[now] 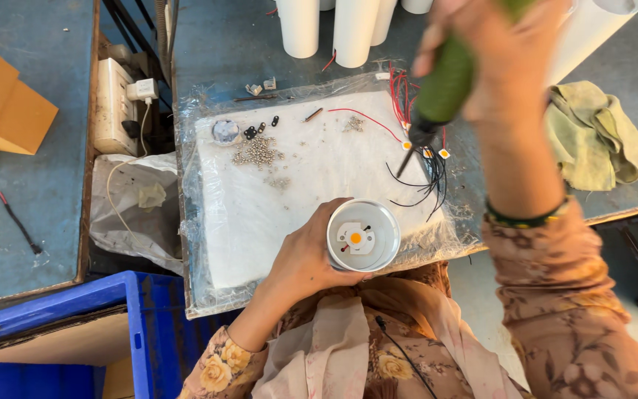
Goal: The person assembles LED lighting components inside a white cylindrical housing. They insert wires and a small LED module into the cylinder, secure a plastic mount over the LED, and use a power drill to fasten screws. The person then places the completed unit among other similar cylinders on the table.
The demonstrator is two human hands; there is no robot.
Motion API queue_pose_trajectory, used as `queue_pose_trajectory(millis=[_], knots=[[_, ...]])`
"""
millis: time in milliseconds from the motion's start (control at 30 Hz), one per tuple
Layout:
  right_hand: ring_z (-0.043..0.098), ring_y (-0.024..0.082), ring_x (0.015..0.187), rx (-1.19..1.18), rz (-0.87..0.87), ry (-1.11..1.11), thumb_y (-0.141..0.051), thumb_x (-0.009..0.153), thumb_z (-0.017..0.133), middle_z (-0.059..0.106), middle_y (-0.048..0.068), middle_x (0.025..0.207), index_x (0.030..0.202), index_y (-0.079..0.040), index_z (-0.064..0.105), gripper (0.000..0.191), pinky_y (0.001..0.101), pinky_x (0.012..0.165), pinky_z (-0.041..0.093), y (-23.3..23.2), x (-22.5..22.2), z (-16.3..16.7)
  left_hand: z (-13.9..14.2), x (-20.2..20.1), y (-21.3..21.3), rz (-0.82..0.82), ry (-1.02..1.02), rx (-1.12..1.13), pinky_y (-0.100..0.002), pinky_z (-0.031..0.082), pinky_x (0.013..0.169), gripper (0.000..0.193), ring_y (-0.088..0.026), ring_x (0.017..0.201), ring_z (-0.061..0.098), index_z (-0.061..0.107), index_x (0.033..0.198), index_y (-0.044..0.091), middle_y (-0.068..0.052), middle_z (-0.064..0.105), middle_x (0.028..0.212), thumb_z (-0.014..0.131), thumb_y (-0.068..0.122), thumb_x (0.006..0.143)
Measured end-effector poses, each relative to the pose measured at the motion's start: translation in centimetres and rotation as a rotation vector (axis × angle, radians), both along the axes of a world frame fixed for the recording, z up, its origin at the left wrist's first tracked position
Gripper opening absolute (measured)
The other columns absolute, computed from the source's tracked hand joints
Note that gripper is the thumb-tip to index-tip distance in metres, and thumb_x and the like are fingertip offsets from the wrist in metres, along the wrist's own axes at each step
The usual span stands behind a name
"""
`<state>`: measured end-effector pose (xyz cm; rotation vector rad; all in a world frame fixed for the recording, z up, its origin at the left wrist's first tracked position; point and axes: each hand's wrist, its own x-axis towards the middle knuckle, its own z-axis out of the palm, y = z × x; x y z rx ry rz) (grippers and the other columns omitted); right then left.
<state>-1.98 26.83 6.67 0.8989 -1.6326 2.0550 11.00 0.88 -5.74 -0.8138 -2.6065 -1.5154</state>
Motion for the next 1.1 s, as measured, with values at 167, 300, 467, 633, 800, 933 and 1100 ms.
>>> queue_pose_trajectory(millis=[167, 300, 467, 633, 800, 933, 1100], knots=[[0.067, 0.021, 0.064, 0.052, 0.001, -0.109, -0.012, 0.108, 0.072, 0.067, 0.012, 0.082, 0.121, 0.003, 0.058, 0.025, 0.0336, 0.063, 0.059, -3.3, -1.8, -2.9, 0.2, 0.0, 0.4, 0.016, -0.054, -0.011, -0.042, 0.058, 0.092, 0.099, -0.033, 0.118, 0.068, 0.046, 0.143, 0.012, -0.009, 0.062, 0.138, 0.093, 0.041, 0.062], [0.074, 0.020, 0.079, 0.097, -0.011, -0.064, -0.004, 0.107, 0.071, 0.069, 0.011, 0.093, 0.131, 0.004, 0.053, 0.031, 0.0340, 0.076, 0.064, -4.2, -3.2, -4.7, 0.1, 0.0, 0.6, 0.028, -0.035, -0.013, -0.042, 0.059, 0.092, 0.098, -0.033, 0.119, 0.068, 0.046, 0.143, 0.011, -0.009, 0.062, 0.138, 0.093, 0.040, 0.062], [0.077, 0.019, 0.089, 0.206, -0.070, 0.059, -0.002, 0.109, 0.068, 0.070, 0.011, 0.097, 0.134, 0.005, 0.051, 0.031, 0.0297, 0.084, 0.063, -5.2, -4.7, -6.8, 0.1, -0.2, 0.5, 0.011, -0.040, 0.010, -0.042, 0.059, 0.093, 0.097, -0.032, 0.119, 0.068, 0.047, 0.143, 0.011, -0.010, 0.063, 0.137, 0.094, 0.037, 0.062], [0.075, 0.017, 0.091, 0.459, -0.387, 0.101, -0.015, 0.105, 0.075, 0.073, 0.011, 0.101, 0.138, 0.006, 0.054, 0.045, 0.0296, 0.080, 0.060, -4.0, -3.8, -9.5, 0.5, -0.5, 0.7, 0.014, -0.090, 0.042, -0.040, 0.059, 0.096, 0.095, -0.031, 0.120, 0.069, 0.049, 0.141, 0.010, -0.010, 0.065, 0.135, 0.095, 0.033, 0.062], [0.077, 0.019, 0.098, 0.630, -0.485, -0.097, -0.019, 0.101, 0.067, 0.077, 0.014, 0.110, 0.133, 0.002, 0.062, 0.038, 0.0322, 0.087, 0.059, -1.3, 2.8, -15.9, 0.7, -1.3, 1.1, 0.032, -0.085, 0.014, -0.040, 0.057, 0.095, 0.100, -0.031, 0.119, 0.068, 0.048, 0.141, 0.009, -0.011, 0.062, 0.137, 0.097, 0.032, 0.057], [0.078, 0.020, 0.100, 0.635, -0.450, -0.289, -0.019, 0.102, 0.062, 0.078, 0.012, 0.109, 0.126, -0.001, 0.065, 0.030, 0.0329, 0.089, 0.060, 1.4, 8.6, -19.7, 0.1, -1.5, 1.1, 0.036, -0.104, 0.020, -0.039, 0.058, 0.096, 0.098, -0.028, 0.120, 0.069, 0.050, 0.141, 0.009, -0.010, 0.065, 0.137, 0.097, 0.031, 0.057], [0.077, 0.024, 0.105, 0.595, -0.392, -0.341, -0.031, 0.102, 0.062, 0.078, 0.012, 0.113, 0.129, -0.001, 0.065, 0.041, 0.0364, 0.092, 0.061, 2.7, 13.7, -21.3, -1.7, -1.9, 0.3, 0.092, -0.011, 0.200, -0.038, 0.058, 0.097, 0.101, -0.024, 0.117, 0.070, 0.049, 0.140, 0.002, -0.013, 0.067, 0.131, 0.097, 0.033, 0.058]])
